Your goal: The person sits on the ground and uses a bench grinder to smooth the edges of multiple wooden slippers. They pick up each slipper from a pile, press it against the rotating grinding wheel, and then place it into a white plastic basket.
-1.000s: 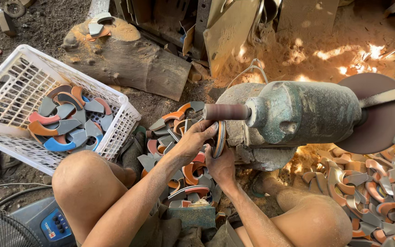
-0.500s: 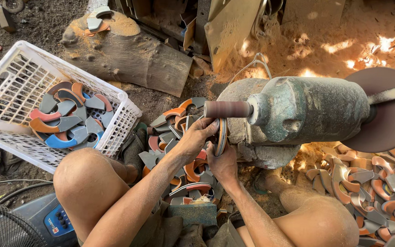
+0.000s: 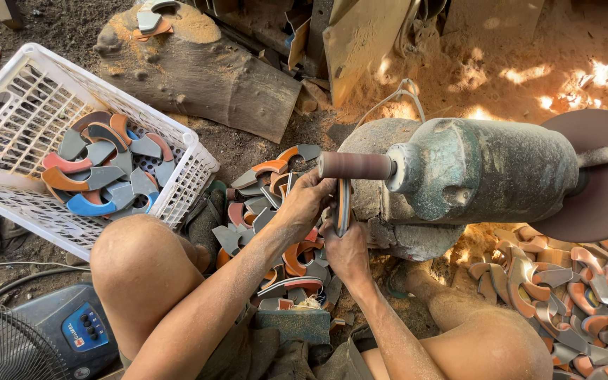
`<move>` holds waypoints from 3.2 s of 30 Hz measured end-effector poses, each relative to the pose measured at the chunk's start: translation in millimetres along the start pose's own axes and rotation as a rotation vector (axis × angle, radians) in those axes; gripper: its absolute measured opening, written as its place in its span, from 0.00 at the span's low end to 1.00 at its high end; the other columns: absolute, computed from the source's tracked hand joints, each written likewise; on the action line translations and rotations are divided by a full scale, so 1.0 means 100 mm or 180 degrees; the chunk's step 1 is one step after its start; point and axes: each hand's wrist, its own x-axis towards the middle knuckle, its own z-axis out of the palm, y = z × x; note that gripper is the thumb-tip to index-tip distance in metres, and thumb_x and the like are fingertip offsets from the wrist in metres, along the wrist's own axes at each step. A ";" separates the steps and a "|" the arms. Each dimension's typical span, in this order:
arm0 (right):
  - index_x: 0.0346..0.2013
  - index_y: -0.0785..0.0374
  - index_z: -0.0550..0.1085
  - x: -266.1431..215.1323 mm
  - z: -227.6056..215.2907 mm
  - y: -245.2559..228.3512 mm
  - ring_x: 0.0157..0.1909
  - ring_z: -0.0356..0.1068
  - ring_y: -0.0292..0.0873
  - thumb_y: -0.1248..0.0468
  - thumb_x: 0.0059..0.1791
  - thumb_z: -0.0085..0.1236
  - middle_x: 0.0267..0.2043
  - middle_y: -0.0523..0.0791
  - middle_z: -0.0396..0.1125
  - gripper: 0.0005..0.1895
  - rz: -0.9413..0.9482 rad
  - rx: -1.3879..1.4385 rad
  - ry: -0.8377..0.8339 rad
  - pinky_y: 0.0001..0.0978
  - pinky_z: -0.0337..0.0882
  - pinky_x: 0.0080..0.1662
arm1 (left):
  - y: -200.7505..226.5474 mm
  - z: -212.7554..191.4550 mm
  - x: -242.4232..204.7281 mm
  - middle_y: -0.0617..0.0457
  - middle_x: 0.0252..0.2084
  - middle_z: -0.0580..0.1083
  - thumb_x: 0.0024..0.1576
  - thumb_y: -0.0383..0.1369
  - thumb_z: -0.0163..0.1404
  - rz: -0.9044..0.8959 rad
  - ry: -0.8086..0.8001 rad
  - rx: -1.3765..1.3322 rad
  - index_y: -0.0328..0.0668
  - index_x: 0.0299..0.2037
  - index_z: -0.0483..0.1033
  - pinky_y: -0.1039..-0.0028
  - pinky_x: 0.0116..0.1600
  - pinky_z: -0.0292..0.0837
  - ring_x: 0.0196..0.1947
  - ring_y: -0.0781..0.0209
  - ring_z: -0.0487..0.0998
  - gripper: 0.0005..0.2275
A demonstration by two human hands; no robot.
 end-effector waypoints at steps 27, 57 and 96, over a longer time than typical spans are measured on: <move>0.32 0.68 0.68 0.70 -0.04 -0.23 0.24 0.63 0.45 0.66 0.48 0.46 0.23 0.48 0.60 0.07 -0.0339 0.0082 0.0224 0.45 0.65 0.29 | 0.20 0.04 0.72 0.50 0.35 0.74 0.65 0.33 0.46 0.0216 0.0421 -0.1143 0.31 0.52 0.70 0.74 0.34 0.80 0.28 0.65 0.77 0.12; 0.31 0.69 0.66 -0.05 0.25 0.51 0.27 0.65 0.41 0.73 0.53 0.44 0.29 0.47 0.61 0.06 -0.2494 -0.2037 0.0875 0.36 0.65 0.24 | -0.08 -0.06 -0.10 0.58 0.37 0.75 0.65 0.36 0.48 0.0086 -0.0142 -0.0215 0.40 0.57 0.73 0.77 0.42 0.75 0.34 0.71 0.74 0.14; 0.26 0.69 0.74 0.19 0.00 -0.17 0.18 0.69 0.41 0.69 0.46 0.47 0.20 0.48 0.70 0.08 -0.0062 0.1395 -0.0408 0.34 0.72 0.25 | -0.06 -0.06 0.37 0.51 0.37 0.79 0.60 0.27 0.54 0.0602 0.0056 -0.0256 0.31 0.48 0.78 0.75 0.43 0.77 0.32 0.68 0.76 0.09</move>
